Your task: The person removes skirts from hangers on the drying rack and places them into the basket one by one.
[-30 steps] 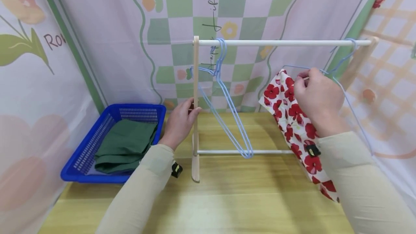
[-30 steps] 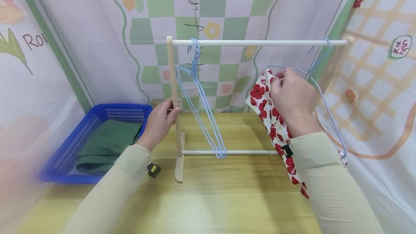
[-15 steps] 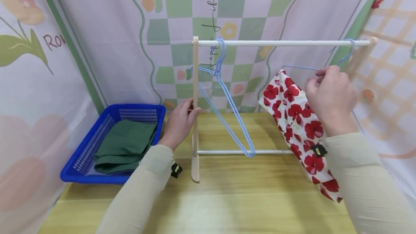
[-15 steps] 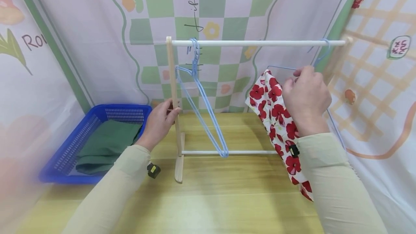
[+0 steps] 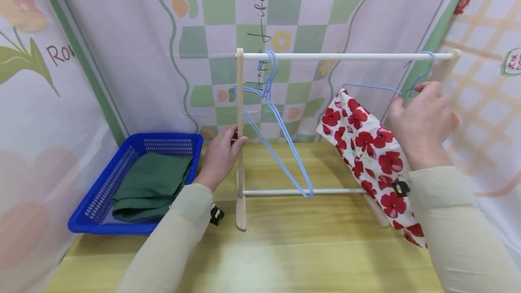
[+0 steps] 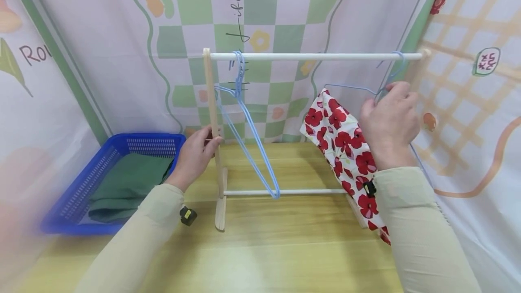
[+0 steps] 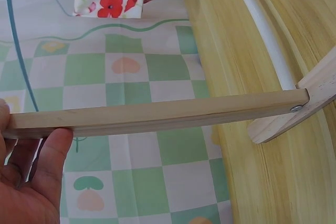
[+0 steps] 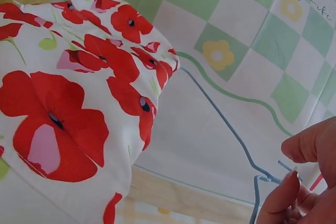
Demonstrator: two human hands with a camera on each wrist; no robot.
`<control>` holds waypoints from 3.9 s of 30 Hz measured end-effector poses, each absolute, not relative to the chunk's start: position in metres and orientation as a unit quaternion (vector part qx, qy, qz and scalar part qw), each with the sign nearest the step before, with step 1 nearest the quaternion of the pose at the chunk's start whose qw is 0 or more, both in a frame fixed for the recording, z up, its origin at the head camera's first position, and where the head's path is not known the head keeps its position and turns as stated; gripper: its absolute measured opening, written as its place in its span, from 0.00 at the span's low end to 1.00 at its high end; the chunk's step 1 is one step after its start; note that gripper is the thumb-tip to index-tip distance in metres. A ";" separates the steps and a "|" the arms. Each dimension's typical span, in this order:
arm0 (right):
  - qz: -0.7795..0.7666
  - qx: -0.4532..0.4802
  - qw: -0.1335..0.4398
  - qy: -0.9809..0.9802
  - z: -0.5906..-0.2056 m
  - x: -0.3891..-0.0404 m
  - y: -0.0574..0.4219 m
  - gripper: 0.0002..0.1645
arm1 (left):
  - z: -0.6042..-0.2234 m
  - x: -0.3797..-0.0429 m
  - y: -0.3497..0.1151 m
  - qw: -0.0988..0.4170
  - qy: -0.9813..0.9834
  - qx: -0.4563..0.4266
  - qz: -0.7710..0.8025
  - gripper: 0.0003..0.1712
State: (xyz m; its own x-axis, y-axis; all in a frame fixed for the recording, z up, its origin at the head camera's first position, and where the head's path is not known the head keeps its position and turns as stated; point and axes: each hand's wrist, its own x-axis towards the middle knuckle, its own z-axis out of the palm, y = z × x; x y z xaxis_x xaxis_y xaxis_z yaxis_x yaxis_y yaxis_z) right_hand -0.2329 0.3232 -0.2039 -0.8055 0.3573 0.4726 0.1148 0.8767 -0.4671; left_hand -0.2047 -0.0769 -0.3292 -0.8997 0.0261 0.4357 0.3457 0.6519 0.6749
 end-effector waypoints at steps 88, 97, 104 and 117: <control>0.231 -0.027 0.134 -0.963 -0.197 -0.253 0.337 0.35 | -0.325 -0.205 -0.069 0.191 -0.887 -0.109 -0.406 0.22; 0.221 -0.003 0.158 -0.962 -0.200 -0.256 0.329 0.33 | -0.325 -0.206 -0.069 0.192 -0.887 -0.112 -0.406 0.21; 0.228 0.015 0.162 -0.960 -0.204 -0.259 0.326 0.33 | -0.324 -0.206 -0.069 0.191 -0.888 -0.112 -0.402 0.21; 0.249 0.027 0.143 -0.957 -0.203 -0.259 0.317 0.33 | -0.323 -0.206 -0.069 0.188 -0.892 -0.106 -0.398 0.23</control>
State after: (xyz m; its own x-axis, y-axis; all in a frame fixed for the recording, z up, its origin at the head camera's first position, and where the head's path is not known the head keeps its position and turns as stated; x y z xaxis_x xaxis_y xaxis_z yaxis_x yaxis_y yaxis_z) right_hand -0.2588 0.3171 -0.2027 -0.9576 0.0201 0.2873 -0.1227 0.8741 -0.4700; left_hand -0.2060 -0.0691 -0.3233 -0.9074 0.0389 0.4185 0.3375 0.6608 0.6704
